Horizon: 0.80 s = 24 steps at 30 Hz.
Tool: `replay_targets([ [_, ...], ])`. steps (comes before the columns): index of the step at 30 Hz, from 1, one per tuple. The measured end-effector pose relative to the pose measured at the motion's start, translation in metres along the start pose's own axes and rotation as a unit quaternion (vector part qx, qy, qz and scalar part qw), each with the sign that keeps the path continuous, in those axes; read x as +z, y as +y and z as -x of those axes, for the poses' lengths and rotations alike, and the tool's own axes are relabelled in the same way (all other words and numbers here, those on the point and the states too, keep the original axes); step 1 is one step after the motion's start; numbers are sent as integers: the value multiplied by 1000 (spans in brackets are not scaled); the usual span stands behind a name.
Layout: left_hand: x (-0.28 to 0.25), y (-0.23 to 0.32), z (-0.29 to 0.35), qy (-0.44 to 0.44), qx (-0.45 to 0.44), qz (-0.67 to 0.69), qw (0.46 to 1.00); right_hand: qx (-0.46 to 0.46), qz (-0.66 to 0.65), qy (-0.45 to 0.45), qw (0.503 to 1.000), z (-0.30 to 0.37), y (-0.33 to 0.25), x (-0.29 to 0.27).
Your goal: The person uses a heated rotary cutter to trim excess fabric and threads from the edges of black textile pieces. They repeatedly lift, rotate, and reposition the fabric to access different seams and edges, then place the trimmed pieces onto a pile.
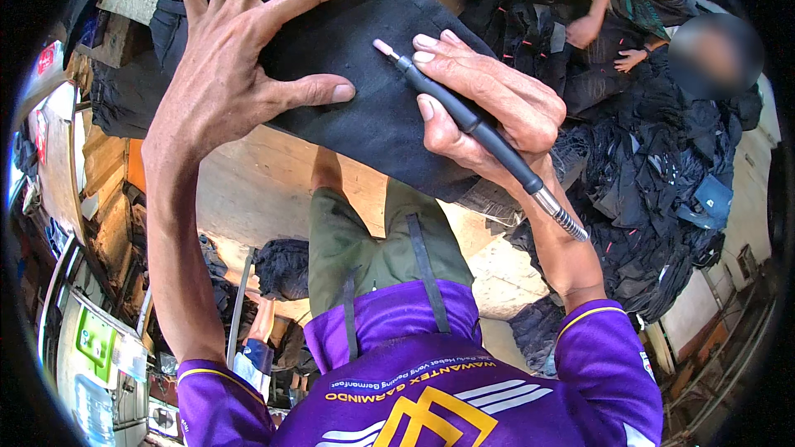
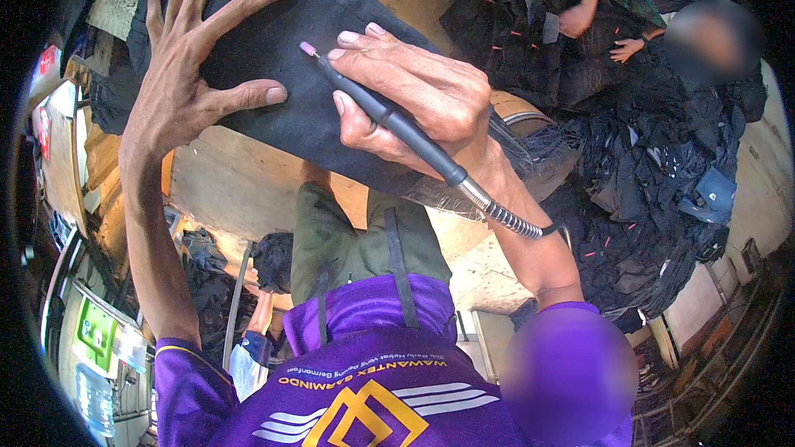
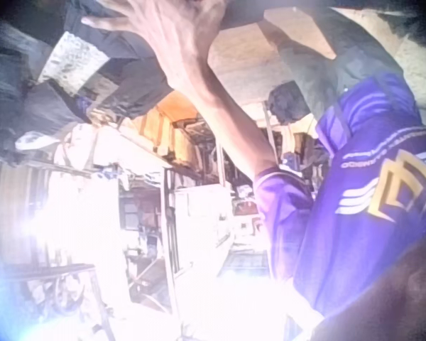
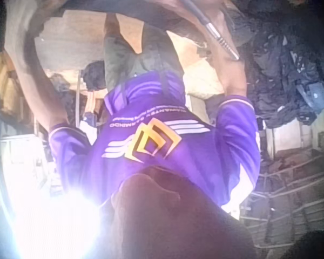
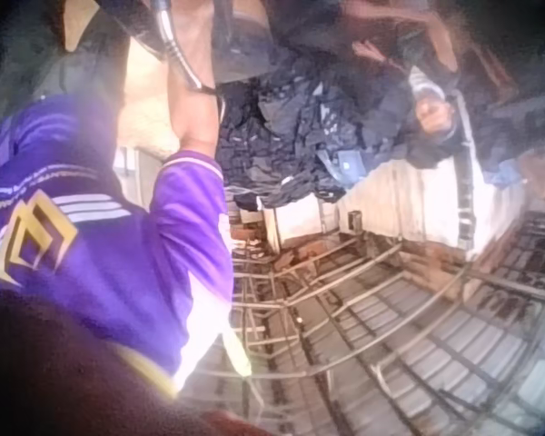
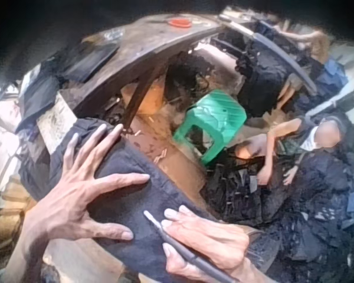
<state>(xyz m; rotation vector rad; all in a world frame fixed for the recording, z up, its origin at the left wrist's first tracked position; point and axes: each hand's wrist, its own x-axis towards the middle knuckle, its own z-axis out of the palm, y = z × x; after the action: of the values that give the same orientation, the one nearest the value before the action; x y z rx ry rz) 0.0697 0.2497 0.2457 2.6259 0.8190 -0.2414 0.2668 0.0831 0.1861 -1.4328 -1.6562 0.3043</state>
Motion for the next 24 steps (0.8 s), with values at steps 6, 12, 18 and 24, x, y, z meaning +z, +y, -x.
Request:
replay_targets([
  [6, 5, 0, 2, 9, 3, -10, 1000, 17, 10, -15, 1000, 4, -4, -6],
  [12, 4, -4, -4, 2, 1, -15, 1000, 39, 11, -17, 999, 14, -4, -13],
  [18, 5, 2, -2, 2, -12, -21, 1000, 61, 4, -29, 998, 20, -10, -21],
  [24, -2, 5, -4, -9, -12, -10, 1000, 60, 16, -7, 998, 0, -4, -11],
])
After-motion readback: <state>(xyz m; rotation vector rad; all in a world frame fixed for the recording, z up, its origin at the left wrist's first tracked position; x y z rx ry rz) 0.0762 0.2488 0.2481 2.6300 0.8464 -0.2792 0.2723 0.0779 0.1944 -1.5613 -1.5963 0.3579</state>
